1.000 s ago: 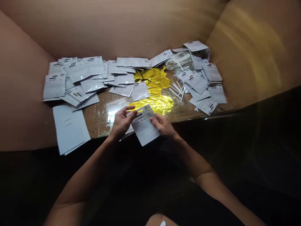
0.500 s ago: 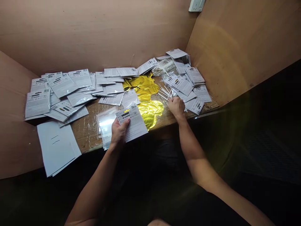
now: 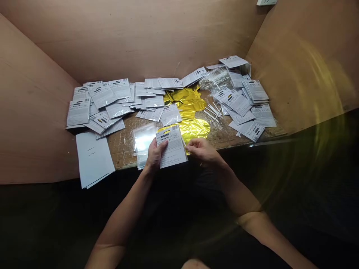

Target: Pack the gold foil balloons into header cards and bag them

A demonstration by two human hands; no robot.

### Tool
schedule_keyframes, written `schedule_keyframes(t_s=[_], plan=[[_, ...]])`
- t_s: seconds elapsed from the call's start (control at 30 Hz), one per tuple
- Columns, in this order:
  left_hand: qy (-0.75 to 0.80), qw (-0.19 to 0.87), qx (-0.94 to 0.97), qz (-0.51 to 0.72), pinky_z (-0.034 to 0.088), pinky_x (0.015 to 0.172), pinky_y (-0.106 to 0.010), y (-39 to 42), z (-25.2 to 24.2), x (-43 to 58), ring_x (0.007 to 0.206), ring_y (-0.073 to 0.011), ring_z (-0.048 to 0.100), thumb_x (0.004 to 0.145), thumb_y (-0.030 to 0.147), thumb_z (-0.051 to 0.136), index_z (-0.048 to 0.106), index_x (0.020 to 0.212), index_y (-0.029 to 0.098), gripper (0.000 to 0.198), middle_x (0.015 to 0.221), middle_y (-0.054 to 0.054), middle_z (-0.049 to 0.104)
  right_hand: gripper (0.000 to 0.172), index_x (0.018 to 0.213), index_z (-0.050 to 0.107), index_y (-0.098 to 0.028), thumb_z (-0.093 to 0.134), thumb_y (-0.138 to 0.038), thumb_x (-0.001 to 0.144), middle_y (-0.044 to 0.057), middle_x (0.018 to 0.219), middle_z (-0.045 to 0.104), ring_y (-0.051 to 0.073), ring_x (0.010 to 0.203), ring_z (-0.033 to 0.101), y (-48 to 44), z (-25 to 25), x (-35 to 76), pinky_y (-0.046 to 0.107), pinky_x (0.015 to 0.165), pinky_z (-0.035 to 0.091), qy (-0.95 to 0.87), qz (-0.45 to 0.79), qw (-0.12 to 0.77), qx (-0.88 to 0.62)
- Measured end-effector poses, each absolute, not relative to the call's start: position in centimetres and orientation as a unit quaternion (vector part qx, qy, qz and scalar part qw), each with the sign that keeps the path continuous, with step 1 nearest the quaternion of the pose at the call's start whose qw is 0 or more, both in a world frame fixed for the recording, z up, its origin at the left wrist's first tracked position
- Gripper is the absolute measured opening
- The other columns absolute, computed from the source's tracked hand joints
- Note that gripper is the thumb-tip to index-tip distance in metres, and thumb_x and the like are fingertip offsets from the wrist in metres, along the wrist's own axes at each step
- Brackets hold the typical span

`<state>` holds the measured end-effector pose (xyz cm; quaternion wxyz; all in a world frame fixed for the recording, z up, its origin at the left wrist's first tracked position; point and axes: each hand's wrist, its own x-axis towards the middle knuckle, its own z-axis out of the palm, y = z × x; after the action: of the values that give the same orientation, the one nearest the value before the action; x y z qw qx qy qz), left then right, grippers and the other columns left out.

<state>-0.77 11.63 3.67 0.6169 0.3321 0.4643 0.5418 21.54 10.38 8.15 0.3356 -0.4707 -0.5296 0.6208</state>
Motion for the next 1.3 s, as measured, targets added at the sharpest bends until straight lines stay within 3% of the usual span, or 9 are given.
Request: schedule_keyframes(t_s=[0.17, 0.27, 0.4, 0.57, 0.63, 0.77, 0.87, 1.03, 1.3], plan=[[0.448, 0.638, 0.329, 0.532, 0.063, 0.092, -0.044, 10.3, 3.1, 0.2, 0.100, -0.0300, 0.079, 0.073, 0.046, 0.094, 0.064, 0.123, 0.018, 0.065, 0.117, -0.012, 0.080, 0.062, 0.071, 0.053, -0.021, 0.086, -0.073, 0.071, -0.005, 0.064, 0.050, 0.009, 0.058, 0.041, 11.5, 5.7, 20.6, 0.022, 0.052, 0.031, -0.519, 0.591, 0.390, -0.479], [0.447, 0.617, 0.337, 0.553, 0.062, 0.094, -0.042, 9.0, 2.5, 1.1, 0.099, -0.0271, 0.077, 0.075, 0.045, 0.094, 0.063, 0.124, 0.020, 0.063, 0.115, -0.009, 0.080, 0.063, 0.082, 0.055, -0.023, 0.071, -0.084, 0.081, -0.006, 0.064, 0.050, 0.011, 0.053, 0.040, 10.8, 4.0, 19.8, 0.024, 0.049, 0.034, -0.466, 0.634, 0.398, -0.472], [0.464, 0.575, 0.426, 0.522, 0.060, 0.093, -0.039, 8.9, 2.4, -0.3, 0.102, -0.0262, 0.075, 0.086, 0.049, 0.085, 0.063, 0.125, 0.022, 0.051, 0.114, -0.009, 0.078, 0.056, 0.104, 0.067, -0.022, 0.064, -0.077, 0.092, 0.005, 0.083, 0.070, 0.021, 0.072, 0.064, 8.4, 2.6, 19.1, 0.033, 0.063, 0.054, -0.491, 0.614, 0.391, -0.480], [0.705, 0.271, 0.469, 0.458, 0.053, 0.085, -0.037, 14.0, 3.9, -10.3, 0.110, -0.0353, 0.068, 0.063, 0.042, 0.100, 0.066, 0.095, 0.021, 0.051, 0.100, -0.012, 0.072, 0.049, 0.098, 0.069, -0.022, 0.061, -0.071, 0.097, 0.009, 0.088, 0.074, 0.028, 0.079, 0.067, 7.0, 2.6, 20.4, 0.037, 0.066, 0.054, -0.503, 0.508, 0.441, -0.543], [0.774, 0.238, 0.473, 0.348, 0.048, 0.076, -0.035, 16.3, 4.3, -14.4, 0.099, -0.0362, 0.069, 0.053, 0.034, 0.103, 0.063, 0.075, 0.021, 0.048, 0.080, -0.010, 0.068, 0.050, 0.089, 0.067, -0.022, 0.060, -0.071, 0.098, 0.008, 0.083, 0.071, 0.027, 0.075, 0.064, 7.1, 3.0, 21.0, 0.036, 0.063, 0.051, -0.524, 0.474, 0.433, -0.559], [0.783, 0.300, 0.494, 0.231, 0.033, 0.058, -0.030, 17.9, 4.7, -18.4, 0.058, -0.0182, 0.050, 0.059, 0.033, 0.100, 0.057, 0.054, 0.022, 0.045, 0.051, -0.001, 0.053, 0.050, 0.082, 0.063, -0.023, 0.057, -0.070, 0.100, 0.007, 0.078, 0.067, 0.024, 0.069, 0.058, 7.2, 3.8, 21.3, 0.035, 0.061, 0.047, -0.560, 0.449, 0.404, -0.567], [0.750, 0.353, 0.465, 0.311, 0.033, 0.054, -0.027, 17.2, 4.7, -18.7, 0.050, -0.0113, 0.041, 0.064, 0.035, 0.098, 0.062, 0.058, 0.019, 0.040, 0.050, 0.003, 0.053, 0.048, 0.086, 0.065, -0.024, 0.057, -0.069, 0.100, 0.007, 0.079, 0.067, 0.025, 0.069, 0.058, 7.2, 3.9, 21.3, 0.035, 0.059, 0.045, -0.560, 0.464, 0.399, -0.558], [0.706, 0.412, 0.392, 0.422, 0.055, 0.063, -0.031, 16.8, 5.0, -18.4, 0.060, -0.0170, 0.067, 0.082, 0.031, 0.088, 0.068, 0.072, 0.015, 0.028, 0.075, -0.009, 0.073, 0.047, 0.089, 0.066, -0.024, 0.058, -0.069, 0.099, 0.005, 0.079, 0.065, 0.025, 0.069, 0.057, 7.5, 3.7, 21.4, 0.034, 0.059, 0.043, -0.564, 0.506, 0.383, -0.528], [0.594, 0.376, 0.399, 0.588, 0.063, 0.066, -0.033, 15.2, 8.0, -14.9, 0.072, -0.0218, 0.077, 0.089, 0.055, 0.085, 0.070, 0.083, 0.015, 0.044, 0.079, -0.010, 0.076, 0.054, 0.097, 0.070, -0.022, 0.063, -0.076, 0.094, 0.006, 0.085, 0.070, 0.026, 0.077, 0.064, 7.7, 5.3, 19.4, 0.035, 0.068, 0.052, -0.528, 0.659, 0.320, -0.430]])
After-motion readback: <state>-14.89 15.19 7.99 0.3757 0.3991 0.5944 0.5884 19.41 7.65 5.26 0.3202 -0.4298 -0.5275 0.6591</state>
